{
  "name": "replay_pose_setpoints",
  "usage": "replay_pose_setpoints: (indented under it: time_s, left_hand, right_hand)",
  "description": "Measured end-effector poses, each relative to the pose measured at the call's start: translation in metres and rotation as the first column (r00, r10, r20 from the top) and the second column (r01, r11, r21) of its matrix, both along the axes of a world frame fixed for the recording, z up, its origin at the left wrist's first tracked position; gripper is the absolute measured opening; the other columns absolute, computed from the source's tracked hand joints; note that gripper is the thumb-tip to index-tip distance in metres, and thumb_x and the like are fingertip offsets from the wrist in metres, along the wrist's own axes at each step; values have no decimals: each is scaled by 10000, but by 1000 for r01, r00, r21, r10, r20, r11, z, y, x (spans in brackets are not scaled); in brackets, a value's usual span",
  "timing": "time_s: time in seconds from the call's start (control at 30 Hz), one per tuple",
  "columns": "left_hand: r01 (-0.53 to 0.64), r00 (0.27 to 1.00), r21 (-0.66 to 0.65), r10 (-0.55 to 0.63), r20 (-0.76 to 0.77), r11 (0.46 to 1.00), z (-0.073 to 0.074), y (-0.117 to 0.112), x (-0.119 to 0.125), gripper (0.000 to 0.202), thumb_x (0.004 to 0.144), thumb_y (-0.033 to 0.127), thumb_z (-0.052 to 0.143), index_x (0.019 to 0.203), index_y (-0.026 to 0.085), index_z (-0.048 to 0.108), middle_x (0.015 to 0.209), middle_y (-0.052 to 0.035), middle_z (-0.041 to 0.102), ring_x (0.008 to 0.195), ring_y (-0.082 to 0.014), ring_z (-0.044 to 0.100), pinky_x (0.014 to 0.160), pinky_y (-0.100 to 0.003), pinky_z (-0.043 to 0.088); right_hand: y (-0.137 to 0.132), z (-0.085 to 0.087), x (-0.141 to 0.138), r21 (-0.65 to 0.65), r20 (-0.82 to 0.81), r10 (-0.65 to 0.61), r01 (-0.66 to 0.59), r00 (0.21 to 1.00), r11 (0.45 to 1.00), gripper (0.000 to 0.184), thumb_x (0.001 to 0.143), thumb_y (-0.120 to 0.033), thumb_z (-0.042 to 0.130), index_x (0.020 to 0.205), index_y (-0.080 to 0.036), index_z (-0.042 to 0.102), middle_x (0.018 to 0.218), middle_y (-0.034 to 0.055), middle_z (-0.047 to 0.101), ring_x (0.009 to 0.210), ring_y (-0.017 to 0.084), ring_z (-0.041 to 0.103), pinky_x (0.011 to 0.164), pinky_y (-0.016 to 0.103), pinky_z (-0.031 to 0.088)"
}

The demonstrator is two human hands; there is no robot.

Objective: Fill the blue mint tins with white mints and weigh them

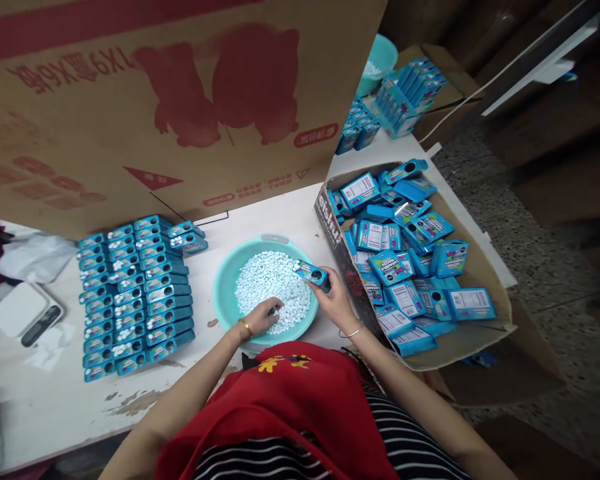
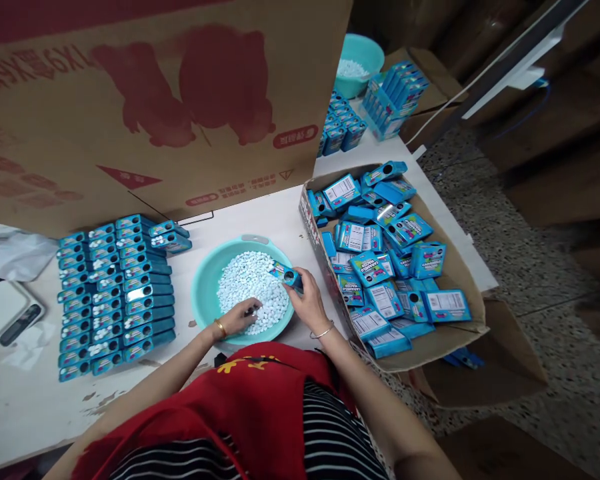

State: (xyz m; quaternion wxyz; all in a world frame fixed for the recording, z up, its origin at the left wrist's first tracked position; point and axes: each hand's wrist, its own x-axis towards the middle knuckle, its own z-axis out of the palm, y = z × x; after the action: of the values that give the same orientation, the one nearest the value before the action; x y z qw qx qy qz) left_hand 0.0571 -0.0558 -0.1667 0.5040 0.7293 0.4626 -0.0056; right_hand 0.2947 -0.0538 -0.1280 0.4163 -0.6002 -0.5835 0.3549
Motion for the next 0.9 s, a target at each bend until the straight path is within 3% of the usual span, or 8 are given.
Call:
replay_pose_setpoints:
  time_s: [0.13, 0.3, 0.4, 0.5, 0.63, 0.73, 0.83, 0.9]
  left_hand:
    - [-52, 996, -9, 53, 73, 999, 34, 8, -17, 271, 829, 294, 541, 1070, 173, 517, 994, -41, 594, 841, -140, 533, 789, -284, 478]
    - [-45, 991, 68, 37, 125, 997, 100, 25, -30, 255, 873, 331, 506, 1077, 180, 529, 1009, -46, 584, 816, -130, 518, 774, -275, 464]
    - [50, 998, 159, -54, 19, 986, 137, 37, -22, 238, 873, 267, 488, 1086, 173, 538, 1025, -61, 597, 836, -145, 542, 791, -293, 468]
    - [212, 959, 198, -165, -230, 957, 167, 45, -5, 224, 844, 159, 470, 1052, 158, 552, 1025, -83, 614, 920, -189, 582, 837, -329, 470]
    - [375, 782, 143, -230, -579, 916, 198, 43, 29, 269, 858, 80, 395, 1079, 136, 538, 1045, -122, 616, 880, -229, 640, 739, -346, 501]
    - [474, 647, 115, -256, -718, 873, 218, 36, 49, 335, 873, 27, 316, 1115, 122, 529, 1020, -134, 616, 850, -249, 663, 668, -350, 511]
    - [524, 619, 137, -265, -739, 841, 231, 35, 50, 319, 883, 24, 316, 1070, 135, 549, 972, -109, 613, 868, -245, 659, 669, -341, 518]
    - [501, 675, 196, -239, -698, 843, 231, 40, 38, 215, 900, 104, 401, 1050, 157, 546, 1000, -90, 603, 860, -225, 651, 672, -327, 520]
  right_hand:
    - [-3, 1, 2, 29, 36, 28, -29, 999, 999, 301, 873, -271, 564, 1160, -197, 512, 1092, 111, 607, 1033, 251, 584, 920, 420, 484]
    - [-3, -1, -3, 147, 135, 123, -143, 983, 979, 378, 811, -123, 513, 1181, -199, 519, 1128, 118, 605, 1081, 266, 562, 954, 451, 477]
    - [-2, -4, -12, 198, 177, 194, -227, 965, 953, 436, 770, -68, 488, 1188, -188, 523, 1148, 124, 610, 1098, 271, 551, 977, 466, 470]
    - [-4, -7, -22, 212, 187, 235, -273, 954, 938, 470, 752, -53, 477, 1202, -183, 521, 1162, 127, 607, 1115, 276, 542, 989, 477, 464]
    - [-8, -9, -32, 197, 162, 261, -291, 952, 936, 509, 742, -48, 467, 1223, -207, 511, 1154, 114, 606, 1120, 276, 542, 994, 493, 455]
    - [-10, -11, -37, 183, 107, 272, -288, 956, 940, 504, 747, -52, 471, 1220, -221, 510, 1151, 109, 604, 1117, 272, 542, 993, 491, 449]
    - [-9, -13, -39, 168, 32, 265, -266, 964, 949, 493, 753, -56, 476, 1215, -225, 508, 1149, 107, 600, 1119, 264, 541, 993, 479, 444]
    - [-8, -14, -40, 158, -17, 263, -257, 965, 953, 478, 761, -66, 487, 1212, -224, 506, 1152, 105, 598, 1127, 258, 542, 998, 471, 439]
